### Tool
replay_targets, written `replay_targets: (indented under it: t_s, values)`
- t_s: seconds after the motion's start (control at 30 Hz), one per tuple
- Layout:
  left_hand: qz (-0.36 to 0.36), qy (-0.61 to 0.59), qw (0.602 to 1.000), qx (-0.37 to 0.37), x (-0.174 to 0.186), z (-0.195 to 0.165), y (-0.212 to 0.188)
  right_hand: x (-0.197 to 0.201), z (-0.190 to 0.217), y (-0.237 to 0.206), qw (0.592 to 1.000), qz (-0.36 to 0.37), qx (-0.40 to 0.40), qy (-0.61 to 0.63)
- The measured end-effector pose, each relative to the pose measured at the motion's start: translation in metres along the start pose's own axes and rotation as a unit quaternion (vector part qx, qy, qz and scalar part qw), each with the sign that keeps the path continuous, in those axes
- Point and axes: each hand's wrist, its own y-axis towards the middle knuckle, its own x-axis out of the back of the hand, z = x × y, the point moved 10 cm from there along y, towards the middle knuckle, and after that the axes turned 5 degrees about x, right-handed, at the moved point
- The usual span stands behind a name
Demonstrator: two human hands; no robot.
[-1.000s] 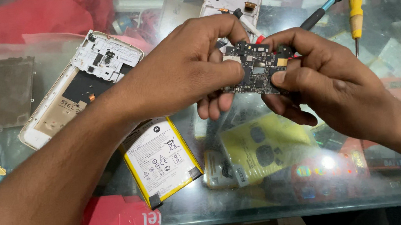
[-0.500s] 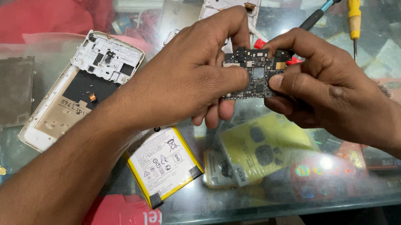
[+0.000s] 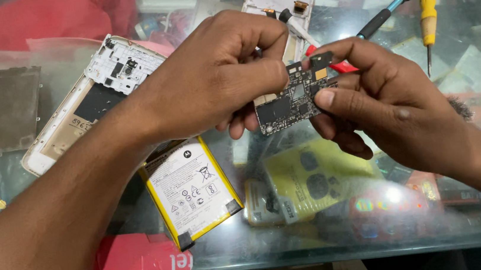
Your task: The person cleans a phone motherboard with a cotton swab, pries at a connector on the board with a pointed tool, then lifts the board and seats it into the phone's open chassis, pressing connectors into place with both hands. A Motorola battery sits beside the work on the glass bench.
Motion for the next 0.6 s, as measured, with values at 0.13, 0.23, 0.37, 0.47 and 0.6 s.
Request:
replay_targets:
  t_s: [0.13, 0.23, 0.37, 0.47, 0.6]
  values:
    - [0.004, 0.032, 0.999, 0.006, -0.002, 0.004, 0.001, -0.003, -0.004, -0.001, 1.0, 0.0, -0.028, 0.001]
    - [0.001, 0.04, 0.999, 0.024, -0.001, 0.007, 0.002, -0.006, -0.004, 0.0, 0.999, 0.014, -0.021, 0.03]
    - [-0.005, 0.049, 0.998, 0.048, 0.0, 0.011, 0.003, -0.005, -0.003, 0.0, 0.999, 0.02, -0.016, 0.034]
    - [-0.011, 0.052, 0.997, 0.059, 0.0, 0.013, 0.003, -0.004, -0.004, 0.0, 0.999, 0.016, -0.02, 0.033]
    - [-0.013, 0.059, 0.996, 0.061, 0.001, 0.014, 0.003, -0.003, -0.003, 0.001, 1.0, 0.009, -0.015, -0.02]
